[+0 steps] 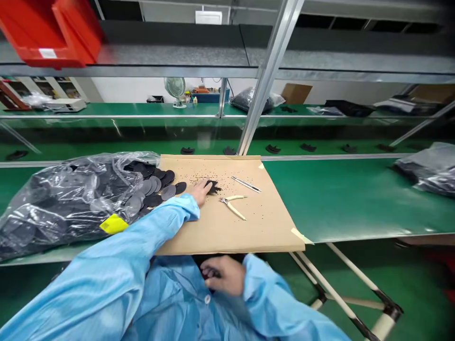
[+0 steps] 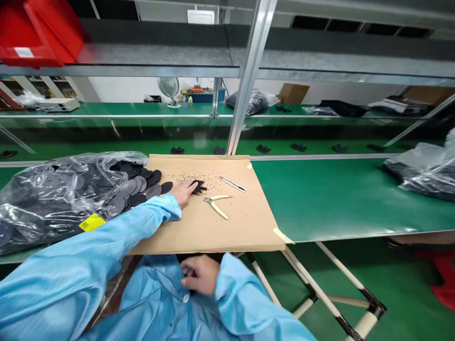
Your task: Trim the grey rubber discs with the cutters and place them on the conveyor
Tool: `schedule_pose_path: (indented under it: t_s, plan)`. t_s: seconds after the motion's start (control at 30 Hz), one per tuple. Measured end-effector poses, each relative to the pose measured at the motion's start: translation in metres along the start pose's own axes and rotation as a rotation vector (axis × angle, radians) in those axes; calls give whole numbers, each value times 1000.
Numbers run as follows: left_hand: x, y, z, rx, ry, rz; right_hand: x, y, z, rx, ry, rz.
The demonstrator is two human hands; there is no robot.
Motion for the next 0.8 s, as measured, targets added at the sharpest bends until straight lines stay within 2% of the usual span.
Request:
schedule_pose_path:
  t_s: [0.03, 0.13, 0.17, 0.27, 0.33, 0.4, 0.53, 0.63, 0.73, 0.8]
  plan:
    - [-1, -2, -1, -15, 29, -3, -5, -3, -20, 83, 86, -20]
    - [-7, -4, -6, 4, 97, -22, -15, -10, -106, 477, 550, -13]
    - [-11, -3, -7, 15, 109, -32, -12, -14, -127, 533, 693, 37]
    - [-22, 2, -7, 24, 148, -79, 22, -26, -165, 512, 918, 276]
    - [-28, 6, -8, 24, 178, -98, 44, -31, -173, 469, 972, 371]
    - [-30, 9, -12, 38, 217, -105, 57, -36, -173, 437, 1001, 394]
    - [-35, 13, -26, 132, 279, -200, 61, -41, -169, 434, 1045, 375]
    - [-32, 17, -29, 227, 288, -254, 58, -40, -168, 482, 1076, 390]
    - [-21, 21, -25, 298, 246, -203, 56, -31, -170, 595, 1115, 374]
    - [-16, 22, -19, 303, 218, -155, 54, -24, -172, 692, 1138, 321]
Point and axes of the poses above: each hand's wrist, its own y-axis away from the middle knuckle, its own z-axis out of the palm, x = y × z, the point moved 10 cm from there along -y, towards the middle knuckle, and after that the axes turned 10 degrees about -z, right-handed, at the moved point
